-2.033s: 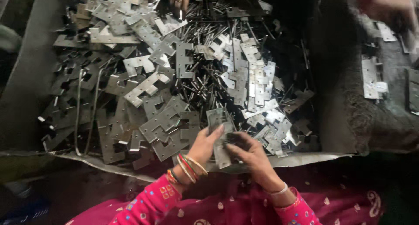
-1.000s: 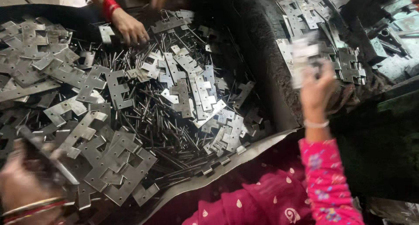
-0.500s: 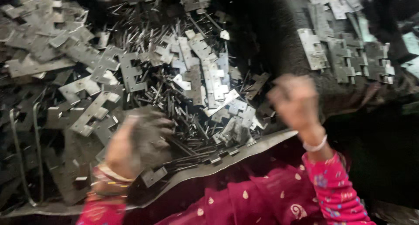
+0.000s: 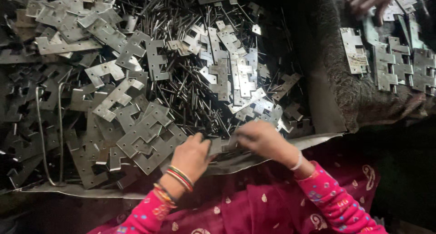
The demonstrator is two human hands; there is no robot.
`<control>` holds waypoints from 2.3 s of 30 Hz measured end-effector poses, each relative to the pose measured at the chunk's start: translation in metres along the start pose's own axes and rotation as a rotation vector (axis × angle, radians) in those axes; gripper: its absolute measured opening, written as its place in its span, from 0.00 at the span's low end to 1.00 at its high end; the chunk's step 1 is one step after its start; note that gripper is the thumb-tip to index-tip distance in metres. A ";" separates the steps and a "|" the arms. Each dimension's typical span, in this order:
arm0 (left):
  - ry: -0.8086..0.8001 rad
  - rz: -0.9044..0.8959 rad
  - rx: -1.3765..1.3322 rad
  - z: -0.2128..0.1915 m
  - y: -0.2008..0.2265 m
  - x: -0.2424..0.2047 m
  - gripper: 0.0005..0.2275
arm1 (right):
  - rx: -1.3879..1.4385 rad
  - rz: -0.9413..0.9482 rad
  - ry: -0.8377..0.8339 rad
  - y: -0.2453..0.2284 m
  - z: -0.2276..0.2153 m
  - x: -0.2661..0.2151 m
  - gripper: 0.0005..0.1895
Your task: The person repeatedly picks up metal plates and pins from a large bin, inserts the pins into the plates, and places the assembled units onto a nearby surface. The process is continuous and repetitive, with the person handling the parts by hand.
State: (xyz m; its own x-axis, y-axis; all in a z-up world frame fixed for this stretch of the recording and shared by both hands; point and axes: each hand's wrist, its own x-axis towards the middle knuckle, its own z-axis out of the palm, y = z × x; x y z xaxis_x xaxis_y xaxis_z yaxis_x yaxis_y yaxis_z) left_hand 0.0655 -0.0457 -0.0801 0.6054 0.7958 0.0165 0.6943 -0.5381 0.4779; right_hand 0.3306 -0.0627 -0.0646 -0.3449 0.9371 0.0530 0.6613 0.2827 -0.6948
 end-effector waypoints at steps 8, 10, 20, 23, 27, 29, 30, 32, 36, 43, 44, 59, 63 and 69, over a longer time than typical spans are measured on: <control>-0.065 0.187 0.260 0.043 -0.005 0.007 0.06 | 0.647 0.380 0.503 0.034 -0.026 -0.016 0.14; -0.107 0.158 0.201 0.045 -0.008 0.008 0.08 | 0.363 0.332 0.467 0.037 -0.024 -0.016 0.15; -0.097 0.122 0.088 0.011 -0.003 0.014 0.15 | 0.194 0.416 0.426 0.038 -0.008 -0.023 0.11; 0.022 -0.110 -0.594 -0.021 -0.013 0.021 0.11 | 0.388 0.428 0.541 0.040 -0.009 -0.025 0.09; 0.232 -0.317 -1.354 -0.050 -0.037 0.030 0.11 | 0.910 0.478 0.650 0.029 -0.016 -0.022 0.11; 0.350 -0.535 -1.822 -0.046 -0.043 0.029 0.11 | 1.083 0.472 0.650 0.013 -0.012 -0.020 0.12; 0.345 -0.551 -1.826 -0.039 -0.044 0.027 0.11 | 1.084 0.465 0.635 0.003 -0.009 -0.019 0.13; 0.333 -0.584 -1.834 -0.021 -0.044 0.025 0.11 | 1.087 0.450 0.608 -0.021 0.006 -0.017 0.14; 0.222 -0.640 -1.932 0.007 -0.043 0.027 0.15 | 0.594 0.270 0.612 -0.059 0.041 -0.010 0.15; 0.382 -0.780 -1.888 -0.035 -0.077 0.023 0.19 | 0.798 0.334 0.555 -0.062 0.043 -0.014 0.14; 0.388 -0.773 -1.910 -0.038 -0.078 0.022 0.20 | 0.841 0.348 0.560 -0.060 0.042 -0.014 0.14; 0.148 -0.798 -2.164 0.000 -0.026 0.024 0.31 | -0.262 -0.373 0.347 -0.114 0.070 -0.003 0.29; 0.274 -0.666 -1.980 0.012 -0.032 0.021 0.14 | 0.099 -0.022 0.468 -0.100 0.060 -0.007 0.22; 0.275 -0.561 -1.929 0.027 -0.008 0.017 0.14 | 0.885 0.448 0.289 -0.065 0.068 -0.007 0.21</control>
State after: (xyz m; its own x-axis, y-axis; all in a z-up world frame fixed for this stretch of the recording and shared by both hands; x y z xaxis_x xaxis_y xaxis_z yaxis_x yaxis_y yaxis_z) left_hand 0.0808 -0.0352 -0.1073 0.3211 0.8491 -0.4194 -0.6036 0.5248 0.6002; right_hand 0.2448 -0.1010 -0.0686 0.0632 0.9658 -0.2516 -0.0773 -0.2466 -0.9660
